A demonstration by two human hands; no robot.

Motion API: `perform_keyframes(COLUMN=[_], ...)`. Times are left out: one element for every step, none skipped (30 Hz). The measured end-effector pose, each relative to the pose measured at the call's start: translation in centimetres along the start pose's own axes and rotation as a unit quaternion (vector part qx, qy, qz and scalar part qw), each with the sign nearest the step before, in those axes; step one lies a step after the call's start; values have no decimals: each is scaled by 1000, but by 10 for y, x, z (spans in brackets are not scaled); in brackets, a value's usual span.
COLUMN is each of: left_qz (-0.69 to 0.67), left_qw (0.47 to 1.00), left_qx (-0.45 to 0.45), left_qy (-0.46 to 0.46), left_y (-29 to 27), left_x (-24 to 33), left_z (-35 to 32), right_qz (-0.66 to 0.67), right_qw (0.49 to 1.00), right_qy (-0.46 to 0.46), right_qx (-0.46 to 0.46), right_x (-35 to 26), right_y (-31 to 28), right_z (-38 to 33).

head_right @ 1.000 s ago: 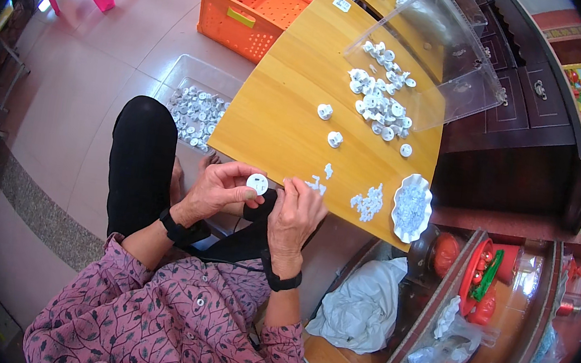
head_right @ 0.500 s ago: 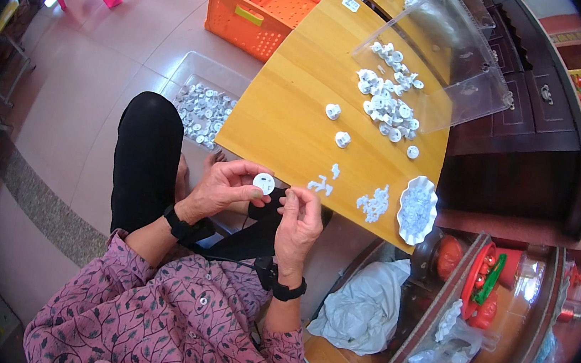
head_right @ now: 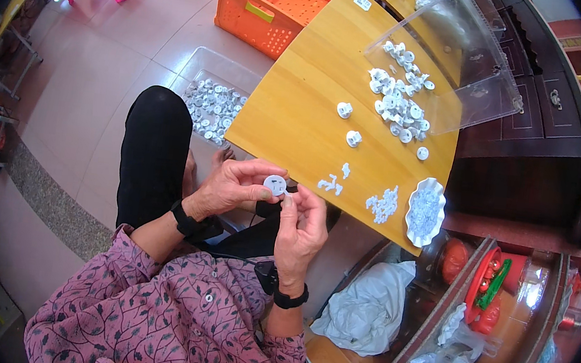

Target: Checking and assembling small white plastic components at a table.

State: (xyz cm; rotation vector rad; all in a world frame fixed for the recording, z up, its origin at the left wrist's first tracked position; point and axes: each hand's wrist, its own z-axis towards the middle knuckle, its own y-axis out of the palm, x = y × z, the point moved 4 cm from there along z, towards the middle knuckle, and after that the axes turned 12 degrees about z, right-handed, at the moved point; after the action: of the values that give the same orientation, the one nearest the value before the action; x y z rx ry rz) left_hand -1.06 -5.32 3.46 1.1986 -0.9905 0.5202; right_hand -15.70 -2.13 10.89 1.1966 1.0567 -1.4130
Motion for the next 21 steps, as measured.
perform_keyframes(left_qz=[-3, -6, -5, -4, -3, 5, 13, 21, 23, 26, 29, 26, 24, 24, 25, 29, 33, 46, 60, 85, 73], left_qw=[1000, 1000, 1000, 1000, 1000, 1000, 1000, 1000, 1000, 999, 999, 999, 999, 999, 999, 999, 999, 999, 998, 996, 997], left_qx=[-6, -12, -11, -11, -11, -4, 2, 9, 5, 1, -3, -2, -2, -3, -2, -1, -3, -1, 0, 3, 1], left_qy=[-12, -25, -24, -22, -21, -17, -13, -9, -16, -22, -29, -31, -33, -36, -34, -32, -26, -29, -28, -32, -25], left_y=[0, -1, 0, 0, 1, 1, 0, 0, -1, -2, -2, -3, -3, -4, -4, -5, -5, -6, -6, -7, -7], left_x=[-1, -2, -2, -3, -3, -3, -3, -4, -5, -6, -7, -8, -9, -10, -11, -12, -12, -13, -13, -14, -13], left_z=[0, -1, -1, -1, -1, -1, -1, 0, -1, 0, 0, 0, 0, 0, 0, 0, 0, -1, -1, -1, -1], right_qz=[11, 0, -11, -21, -39, -56, -77, -80, -87, -94, -100, -106, -110, -117, -123, -129, -133, -138, -143, -150, -158], right_qw=[1000, 1000, 1000, 1000, 999, 998, 996, 996, 996, 995, 994, 993, 993, 991, 991, 990, 989, 988, 987, 985, 983], right_qy=[-7, -11, -14, -18, -23, -27, -34, -33, -33, -34, -39, -44, -48, -53, -58, -63, -66, -68, -70, -78, -86], right_qx=[3, 2, 1, 0, -3, -7, -10, -12, -14, -15, -16, -17, -17, -17, -16, -16, -17, -18, -19, -22, -26], right_x=[-1, -2, -3, -4, -6, -7, -8, -9, -9, -10, -10, -11, -11, -11, -11, -12, -12, -12, -12, -13, -13], right_y=[0, 1, 1, 2, 2, 2, 3, 4, 4, 5, 6, 6, 7, 7, 7, 8, 8, 8, 8, 9, 9], right_z=[-1, -1, -1, -1, -1, -1, -1, -2, -2, -3, -3, -3, -3, -3, -3, -3, -3, -3, -3, -3, -2])
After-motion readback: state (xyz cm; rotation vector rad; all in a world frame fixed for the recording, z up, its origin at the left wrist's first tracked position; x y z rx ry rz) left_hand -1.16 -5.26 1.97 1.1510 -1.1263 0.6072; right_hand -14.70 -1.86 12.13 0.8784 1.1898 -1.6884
